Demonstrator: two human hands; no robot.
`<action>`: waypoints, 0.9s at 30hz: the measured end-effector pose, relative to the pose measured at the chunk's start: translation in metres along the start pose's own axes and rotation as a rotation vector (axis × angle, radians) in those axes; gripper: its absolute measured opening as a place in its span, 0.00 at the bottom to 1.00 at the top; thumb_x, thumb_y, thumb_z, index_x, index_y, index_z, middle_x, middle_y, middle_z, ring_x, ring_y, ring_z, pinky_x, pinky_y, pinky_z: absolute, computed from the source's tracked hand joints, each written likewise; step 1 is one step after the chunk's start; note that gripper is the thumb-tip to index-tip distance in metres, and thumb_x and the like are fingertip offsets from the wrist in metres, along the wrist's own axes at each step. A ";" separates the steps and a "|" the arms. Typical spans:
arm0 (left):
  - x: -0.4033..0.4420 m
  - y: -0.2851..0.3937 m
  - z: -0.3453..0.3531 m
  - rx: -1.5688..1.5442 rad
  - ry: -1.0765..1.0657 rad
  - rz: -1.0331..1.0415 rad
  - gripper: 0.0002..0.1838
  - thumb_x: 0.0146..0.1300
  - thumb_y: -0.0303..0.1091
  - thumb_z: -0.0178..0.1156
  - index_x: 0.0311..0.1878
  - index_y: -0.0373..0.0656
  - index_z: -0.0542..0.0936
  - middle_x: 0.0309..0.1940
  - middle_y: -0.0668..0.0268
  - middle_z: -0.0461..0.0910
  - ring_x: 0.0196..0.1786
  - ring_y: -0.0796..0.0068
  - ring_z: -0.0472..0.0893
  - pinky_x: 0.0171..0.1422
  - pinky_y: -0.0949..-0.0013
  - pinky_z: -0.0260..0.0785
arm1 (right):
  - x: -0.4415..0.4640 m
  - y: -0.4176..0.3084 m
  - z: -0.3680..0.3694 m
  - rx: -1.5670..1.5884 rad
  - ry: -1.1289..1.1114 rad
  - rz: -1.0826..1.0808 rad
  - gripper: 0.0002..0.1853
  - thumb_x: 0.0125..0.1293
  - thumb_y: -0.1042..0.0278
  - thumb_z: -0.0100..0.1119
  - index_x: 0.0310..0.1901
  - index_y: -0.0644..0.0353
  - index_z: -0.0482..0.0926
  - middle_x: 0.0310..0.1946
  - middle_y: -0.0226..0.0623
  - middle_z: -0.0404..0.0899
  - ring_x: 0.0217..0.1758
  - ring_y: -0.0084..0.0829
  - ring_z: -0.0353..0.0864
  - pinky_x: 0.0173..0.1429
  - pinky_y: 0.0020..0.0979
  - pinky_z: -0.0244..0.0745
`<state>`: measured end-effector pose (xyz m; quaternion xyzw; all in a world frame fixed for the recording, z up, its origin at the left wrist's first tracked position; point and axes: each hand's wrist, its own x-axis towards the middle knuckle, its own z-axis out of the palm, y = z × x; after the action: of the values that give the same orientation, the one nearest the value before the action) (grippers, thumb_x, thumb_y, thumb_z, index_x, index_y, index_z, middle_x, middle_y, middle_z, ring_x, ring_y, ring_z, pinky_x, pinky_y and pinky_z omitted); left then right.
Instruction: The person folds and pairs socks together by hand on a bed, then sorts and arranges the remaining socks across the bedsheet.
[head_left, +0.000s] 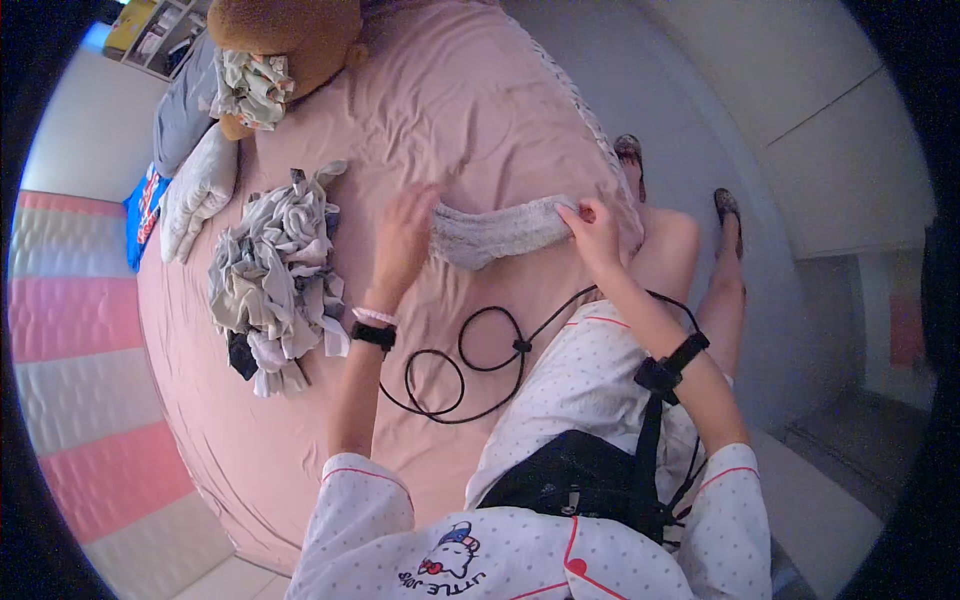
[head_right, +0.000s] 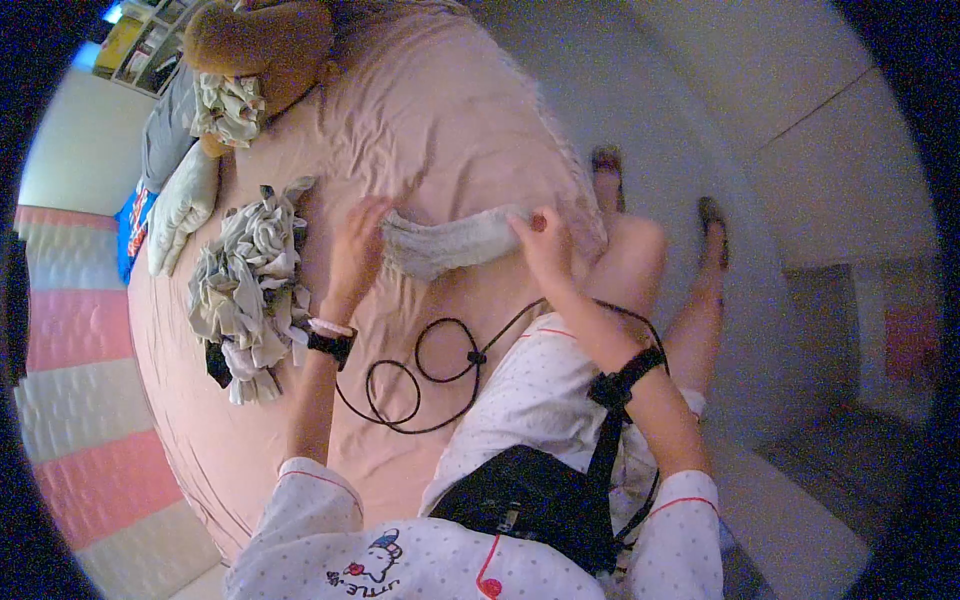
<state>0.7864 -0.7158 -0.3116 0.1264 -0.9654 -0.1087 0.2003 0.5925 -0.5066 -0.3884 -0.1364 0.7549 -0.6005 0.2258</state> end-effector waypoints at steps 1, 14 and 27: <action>-0.005 0.009 0.006 -0.001 -0.001 0.000 0.24 0.62 0.30 0.52 0.63 0.52 0.68 0.56 0.57 0.71 0.62 0.55 0.67 0.65 0.56 0.58 | 0.003 0.003 0.004 -0.176 0.062 -0.086 0.19 0.53 0.56 0.68 0.35 0.65 0.75 0.28 0.35 0.77 0.30 0.28 0.77 0.32 0.29 0.73; -0.023 0.055 0.018 0.176 -0.186 -0.274 0.32 0.61 0.51 0.52 0.69 0.61 0.60 0.71 0.55 0.49 0.73 0.44 0.43 0.73 0.42 0.29 | -0.024 -0.045 0.014 -1.000 -0.266 -0.892 0.27 0.61 0.55 0.55 0.58 0.62 0.67 0.60 0.49 0.63 0.65 0.44 0.60 0.67 0.44 0.55; -0.034 0.035 0.033 0.152 -0.085 -0.410 0.46 0.47 0.68 0.55 0.69 0.59 0.60 0.73 0.53 0.41 0.74 0.44 0.35 0.64 0.26 0.27 | -0.025 -0.049 0.029 -1.143 -0.526 -0.855 0.37 0.61 0.48 0.53 0.69 0.50 0.53 0.70 0.40 0.50 0.73 0.47 0.44 0.72 0.54 0.39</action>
<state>0.7961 -0.6676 -0.3445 0.3302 -0.9325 -0.0794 0.1231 0.6256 -0.5313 -0.3419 -0.6512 0.7513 -0.0990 0.0403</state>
